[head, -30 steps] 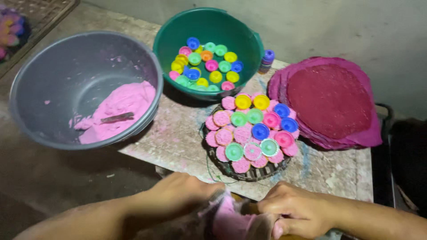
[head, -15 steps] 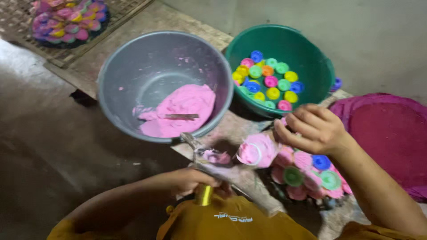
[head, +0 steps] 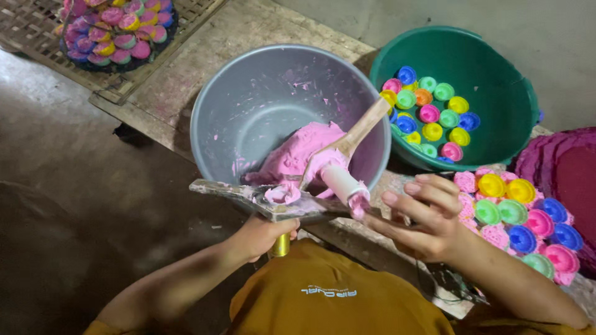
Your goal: The person scoops pink compound from a gray bucket using a wooden stick and fills small colorful plastic caps arranged in a basket. The person repeatedly loads the compound into a handheld metal dispenser and presses it into each cap to fill them.
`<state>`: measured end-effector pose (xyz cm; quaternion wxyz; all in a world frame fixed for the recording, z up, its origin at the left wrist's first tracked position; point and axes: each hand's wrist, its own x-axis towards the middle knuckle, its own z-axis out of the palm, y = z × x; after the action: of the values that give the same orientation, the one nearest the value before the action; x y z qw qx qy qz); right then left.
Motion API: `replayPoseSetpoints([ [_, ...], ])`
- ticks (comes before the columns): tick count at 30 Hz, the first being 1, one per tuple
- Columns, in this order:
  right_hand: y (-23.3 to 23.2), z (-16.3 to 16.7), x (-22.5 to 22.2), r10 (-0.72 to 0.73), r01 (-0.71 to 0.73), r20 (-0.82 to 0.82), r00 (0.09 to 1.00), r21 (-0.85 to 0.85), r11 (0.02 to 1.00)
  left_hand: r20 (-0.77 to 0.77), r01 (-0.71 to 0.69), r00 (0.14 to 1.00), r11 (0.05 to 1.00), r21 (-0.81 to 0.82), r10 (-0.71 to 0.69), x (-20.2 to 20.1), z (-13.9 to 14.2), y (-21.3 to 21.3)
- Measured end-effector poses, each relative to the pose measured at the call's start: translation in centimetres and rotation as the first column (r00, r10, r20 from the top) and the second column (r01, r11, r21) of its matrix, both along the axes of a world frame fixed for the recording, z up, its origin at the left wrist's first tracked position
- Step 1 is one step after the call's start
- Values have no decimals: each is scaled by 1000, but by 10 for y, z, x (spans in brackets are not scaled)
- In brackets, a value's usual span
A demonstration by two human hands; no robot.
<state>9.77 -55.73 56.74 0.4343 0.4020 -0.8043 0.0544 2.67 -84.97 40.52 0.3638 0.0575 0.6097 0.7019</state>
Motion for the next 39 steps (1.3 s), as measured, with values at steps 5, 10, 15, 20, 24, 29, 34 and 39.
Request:
replayPoseSetpoints([
  [5,23,3,-19,-100,102,113,989,-16,995,-96,15,995,999,-34,-19,-16,-19,23],
  [10,56,-4,-72,12,106,479,878,-220,970,-21,-201,978,968,148,206,-49,-28,36],
  [15,26,-66,-163,-439,228,870,225,391,892,-716,-520,670,812,-263,197,-90,-31,28],
  [20,-20,-146,-221,-530,-32,845,68,533,845,-923,-716,313,694,-74,225,-114,-41,39],
  [24,-29,-168,-261,-343,-57,929,140,353,934,-922,-733,288,679,-37,260,-133,-45,43],
  [29,-48,-190,-283,-394,-327,601,696,753,571,-920,-742,262,671,2,293,-141,-48,41],
  [34,-29,-184,-266,-442,-413,793,420,601,684,-919,-736,235,675,44,316,-132,-53,40],
  [39,4,-147,-220,-393,-323,911,121,411,853,-914,-731,219,678,78,342,-117,-56,39],
])
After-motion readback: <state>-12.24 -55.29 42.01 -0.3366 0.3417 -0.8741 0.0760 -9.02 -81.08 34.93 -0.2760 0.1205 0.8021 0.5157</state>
